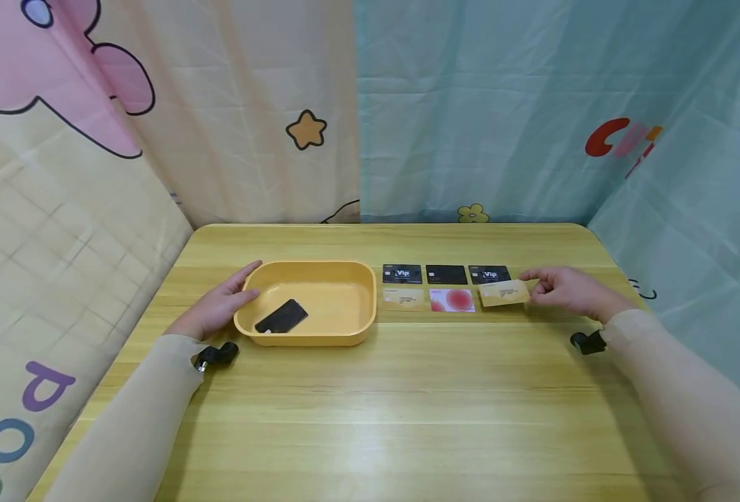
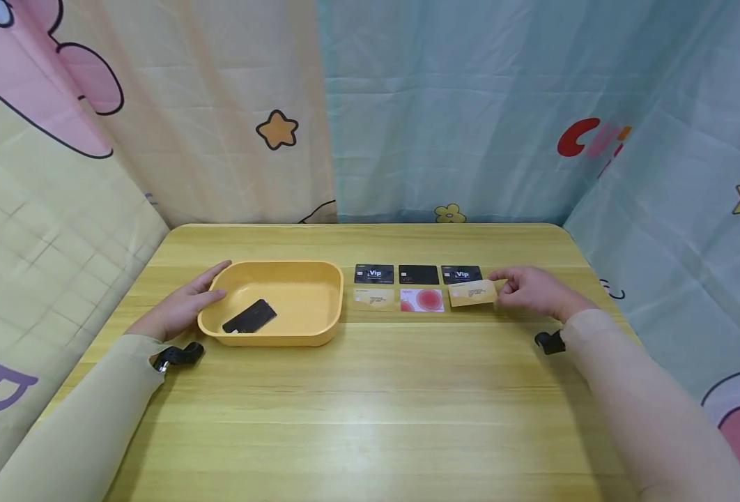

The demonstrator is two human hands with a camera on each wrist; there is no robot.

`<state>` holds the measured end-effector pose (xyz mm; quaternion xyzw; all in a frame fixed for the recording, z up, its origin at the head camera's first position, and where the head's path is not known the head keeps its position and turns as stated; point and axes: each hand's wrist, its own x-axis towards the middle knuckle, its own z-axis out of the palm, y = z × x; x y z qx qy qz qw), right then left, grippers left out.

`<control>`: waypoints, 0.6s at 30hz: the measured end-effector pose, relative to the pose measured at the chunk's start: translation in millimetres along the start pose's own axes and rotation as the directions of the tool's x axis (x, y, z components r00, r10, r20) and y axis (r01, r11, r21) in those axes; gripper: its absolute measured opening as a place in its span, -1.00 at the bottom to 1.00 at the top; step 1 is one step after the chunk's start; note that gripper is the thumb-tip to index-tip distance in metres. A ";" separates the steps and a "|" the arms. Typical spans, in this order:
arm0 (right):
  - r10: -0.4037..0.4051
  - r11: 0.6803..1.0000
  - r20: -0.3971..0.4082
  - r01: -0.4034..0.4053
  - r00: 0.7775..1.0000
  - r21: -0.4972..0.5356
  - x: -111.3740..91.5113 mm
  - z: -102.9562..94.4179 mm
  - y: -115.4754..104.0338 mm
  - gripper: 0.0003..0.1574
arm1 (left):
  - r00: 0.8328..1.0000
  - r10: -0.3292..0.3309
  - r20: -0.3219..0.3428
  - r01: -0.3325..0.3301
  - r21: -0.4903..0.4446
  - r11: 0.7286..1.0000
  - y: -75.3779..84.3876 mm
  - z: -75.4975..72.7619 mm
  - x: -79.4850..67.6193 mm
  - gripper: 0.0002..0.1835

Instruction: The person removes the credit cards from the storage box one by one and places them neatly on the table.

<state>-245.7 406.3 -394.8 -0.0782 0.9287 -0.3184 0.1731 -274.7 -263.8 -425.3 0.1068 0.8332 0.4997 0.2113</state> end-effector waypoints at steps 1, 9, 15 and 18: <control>0.000 1.000 0.006 0.000 1.000 0.000 0.5 0.8 1.6 -0.23 | 1.000 0.001 0.000 -0.001 0.002 1.000 -0.2 -0.2 -0.1 -0.22; -0.002 1.000 0.035 0.003 0.999 -0.024 3.7 6.7 10.3 -0.24 | 1.000 0.001 0.001 -0.001 -0.007 1.000 -1.5 0.4 0.1 -0.22; -0.026 0.997 0.045 0.030 0.999 -0.078 5.2 10.7 12.7 -0.25 | 1.000 0.008 0.003 -0.008 0.001 1.000 -1.7 0.0 -0.1 -0.23; -0.026 0.995 0.046 0.030 0.999 -0.097 7.3 11.8 14.9 -0.26 | 1.000 0.015 0.003 -0.015 0.005 1.000 -2.5 -0.5 0.5 -0.23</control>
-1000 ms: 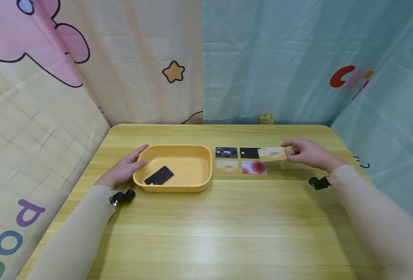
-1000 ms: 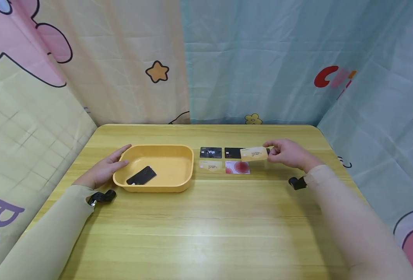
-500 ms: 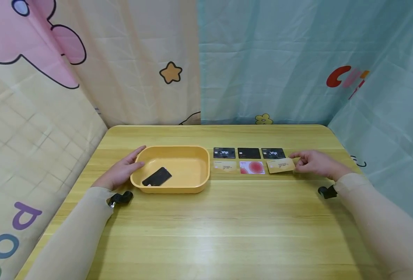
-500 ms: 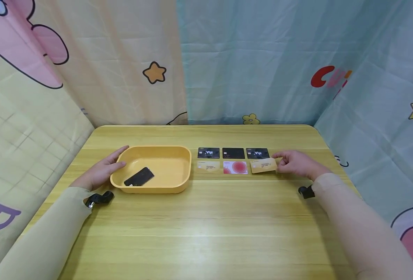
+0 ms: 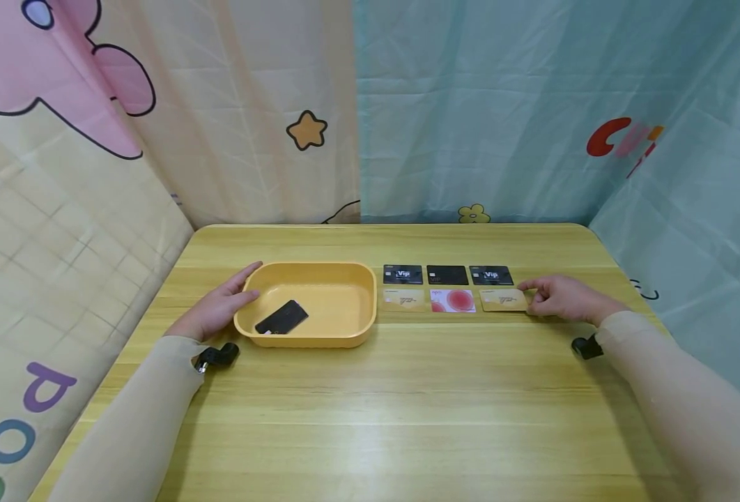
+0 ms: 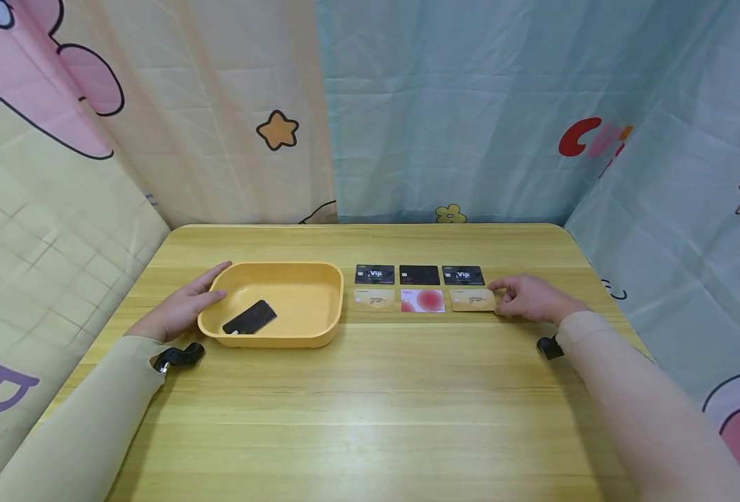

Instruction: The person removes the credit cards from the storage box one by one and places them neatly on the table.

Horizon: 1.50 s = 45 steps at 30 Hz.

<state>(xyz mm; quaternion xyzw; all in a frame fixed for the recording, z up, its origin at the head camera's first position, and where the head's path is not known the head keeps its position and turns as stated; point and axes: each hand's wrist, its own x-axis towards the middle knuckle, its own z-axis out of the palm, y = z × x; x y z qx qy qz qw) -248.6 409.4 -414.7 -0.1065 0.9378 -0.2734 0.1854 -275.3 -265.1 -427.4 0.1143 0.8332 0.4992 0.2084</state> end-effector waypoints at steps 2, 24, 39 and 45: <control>-0.008 1.000 0.000 0.008 1.000 -0.008 1.1 0.5 1.0 -0.26 | 1.000 0.001 0.000 -0.001 -0.006 1.000 -0.3 -0.3 0.4 -0.23; 0.004 1.000 0.024 -0.003 1.000 -0.027 3.9 4.0 -3.1 -0.20 | 1.000 -0.022 -0.015 0.022 0.003 1.000 0.8 0.7 -1.0 -0.24; 0.040 0.999 0.021 -0.039 0.999 -0.029 5.1 4.2 -2.2 -0.15 | 0.999 -0.016 -0.029 0.016 0.000 1.000 -1.1 1.0 -0.9 -0.24; 0.021 0.999 0.013 -0.020 1.000 -0.042 4.8 3.9 0.0 -0.16 | 1.000 -0.021 -0.024 0.020 -0.019 1.000 -0.7 1.0 -0.4 -0.25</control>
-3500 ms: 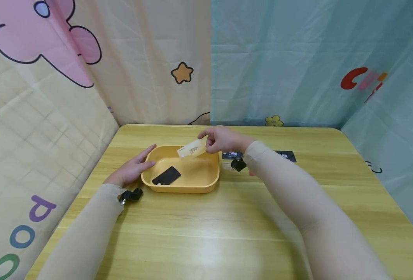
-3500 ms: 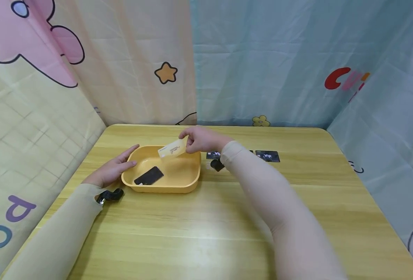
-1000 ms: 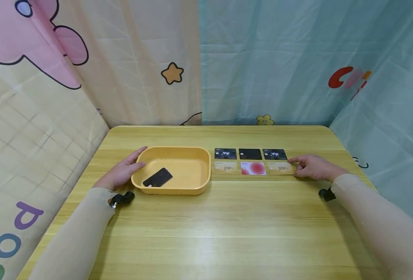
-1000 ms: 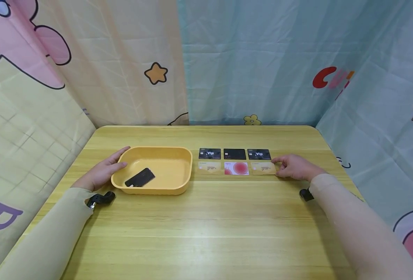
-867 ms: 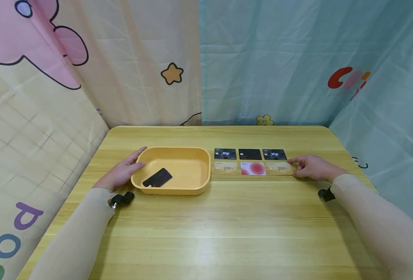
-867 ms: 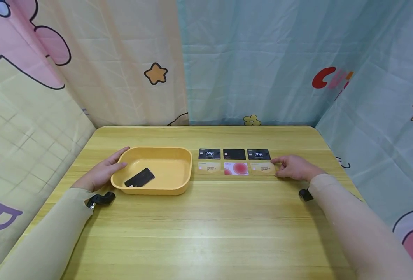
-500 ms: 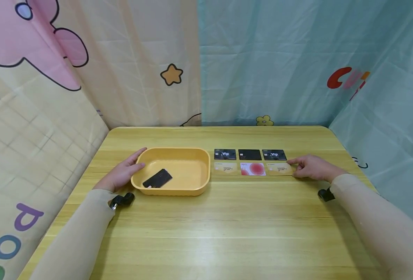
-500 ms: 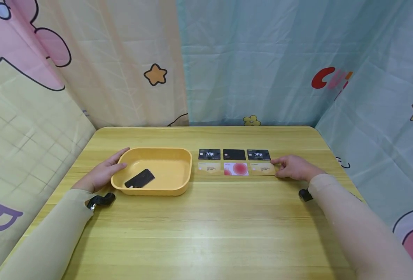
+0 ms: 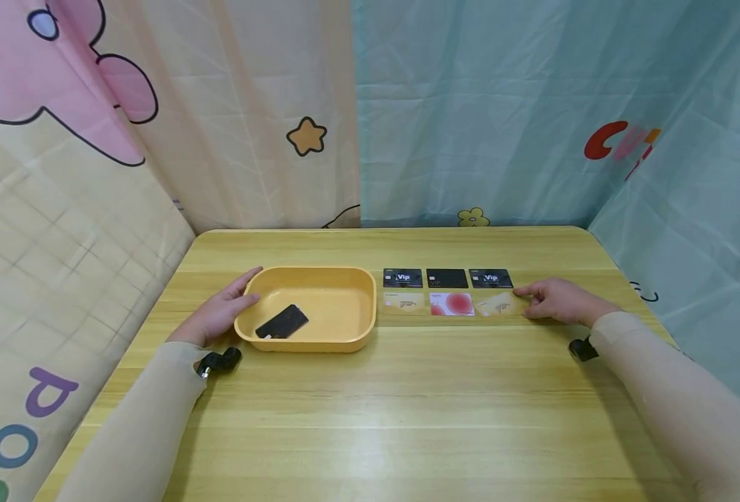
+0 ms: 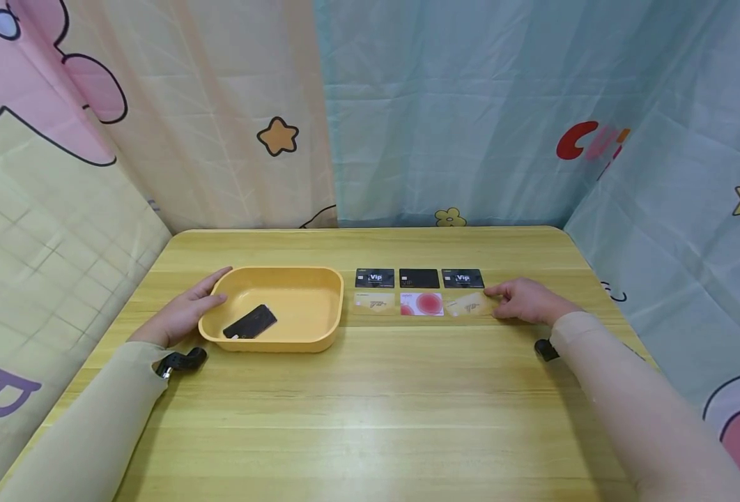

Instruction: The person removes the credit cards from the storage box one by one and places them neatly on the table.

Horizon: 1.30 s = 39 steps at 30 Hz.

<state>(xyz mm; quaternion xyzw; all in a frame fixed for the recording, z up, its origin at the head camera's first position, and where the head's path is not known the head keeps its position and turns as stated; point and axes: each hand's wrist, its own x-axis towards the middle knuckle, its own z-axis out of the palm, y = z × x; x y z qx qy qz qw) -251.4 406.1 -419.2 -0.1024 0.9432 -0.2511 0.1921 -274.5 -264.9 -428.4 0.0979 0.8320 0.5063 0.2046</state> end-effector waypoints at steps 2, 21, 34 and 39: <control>-0.003 1.000 0.001 0.003 1.000 -0.001 -0.5 0.2 0.8 -0.17 | 1.000 -0.005 -0.001 0.005 0.003 1.000 0.1 0.4 -0.1 -0.25; -0.033 0.991 0.130 0.050 0.991 -0.128 -3.3 -4.0 -28.7 -0.40 | 1.000 -0.004 0.001 0.004 -0.003 1.000 -0.8 0.2 -0.6 -0.25; -0.064 0.976 0.034 0.070 0.997 -0.207 -6.4 1.9 -30.5 -0.49 | 1.000 -0.002 0.011 0.003 -0.024 1.000 1.9 -0.6 -0.6 -0.24; -0.048 0.971 -0.039 0.038 0.998 -0.235 -5.8 1.8 -22.5 -0.44 | 1.000 -0.008 0.014 0.009 -0.023 1.000 2.4 -0.9 -1.7 -0.24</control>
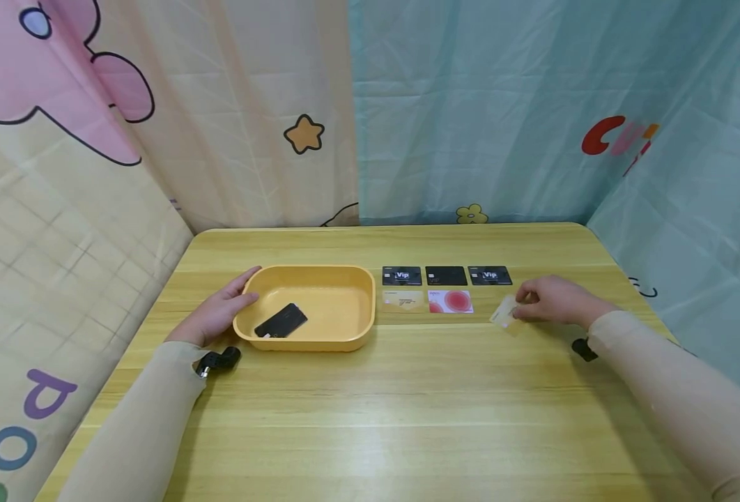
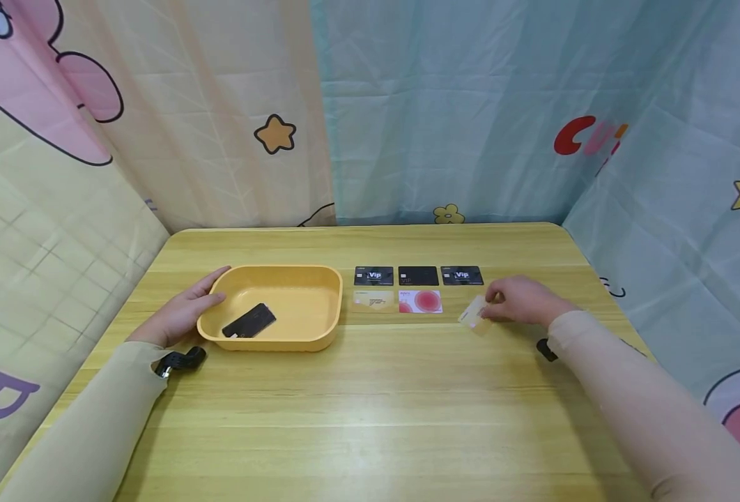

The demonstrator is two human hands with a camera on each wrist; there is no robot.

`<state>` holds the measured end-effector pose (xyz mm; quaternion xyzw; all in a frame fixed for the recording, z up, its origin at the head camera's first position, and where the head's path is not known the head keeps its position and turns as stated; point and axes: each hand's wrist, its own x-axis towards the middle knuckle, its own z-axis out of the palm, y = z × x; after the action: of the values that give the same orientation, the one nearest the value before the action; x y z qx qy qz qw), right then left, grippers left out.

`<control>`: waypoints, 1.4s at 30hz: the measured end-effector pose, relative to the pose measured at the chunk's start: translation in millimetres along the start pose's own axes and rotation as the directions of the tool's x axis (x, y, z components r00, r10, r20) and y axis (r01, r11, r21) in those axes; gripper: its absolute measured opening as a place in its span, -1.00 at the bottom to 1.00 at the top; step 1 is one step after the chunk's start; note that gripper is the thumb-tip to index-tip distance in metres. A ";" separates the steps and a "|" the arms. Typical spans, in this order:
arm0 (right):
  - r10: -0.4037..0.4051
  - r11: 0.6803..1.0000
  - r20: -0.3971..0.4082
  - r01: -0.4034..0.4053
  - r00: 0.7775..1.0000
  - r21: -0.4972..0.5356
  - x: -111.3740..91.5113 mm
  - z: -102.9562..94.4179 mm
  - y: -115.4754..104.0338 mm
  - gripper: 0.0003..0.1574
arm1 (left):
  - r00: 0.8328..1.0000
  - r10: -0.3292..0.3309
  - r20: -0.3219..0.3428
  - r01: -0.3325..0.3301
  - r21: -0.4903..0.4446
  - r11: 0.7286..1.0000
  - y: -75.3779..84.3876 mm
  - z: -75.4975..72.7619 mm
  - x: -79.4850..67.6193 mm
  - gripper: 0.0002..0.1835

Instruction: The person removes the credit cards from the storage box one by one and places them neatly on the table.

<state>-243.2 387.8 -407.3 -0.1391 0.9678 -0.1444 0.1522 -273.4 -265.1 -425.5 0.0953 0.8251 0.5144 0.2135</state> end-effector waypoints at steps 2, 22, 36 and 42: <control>0.010 1.000 0.023 -0.011 1.000 0.025 -0.4 -0.5 1.6 -0.37 | 1.000 0.001 -0.002 -0.001 0.005 1.000 -0.2 0.0 0.1 -0.24; 0.060 0.994 0.044 -0.064 0.997 0.093 3.1 0.5 12.7 -0.21 | 1.000 -0.003 -0.007 0.003 0.039 0.999 -0.4 -1.3 1.8 -0.24; 0.089 0.991 0.034 -0.092 0.995 0.102 12.1 3.4 8.5 -0.19 | 1.000 -0.007 -0.002 0.007 0.013 1.000 -0.7 -0.1 2.1 -0.24; 0.086 0.989 0.034 -0.090 0.996 0.121 12.2 3.7 8.6 -0.19 | 1.000 -0.013 -0.020 0.014 0.081 0.997 0.0 1.9 0.7 -0.24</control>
<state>-255.1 391.0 -416.5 -0.0886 0.9601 -0.1947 0.1803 -273.2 -263.3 -426.4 0.0932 0.8481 0.4797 0.2047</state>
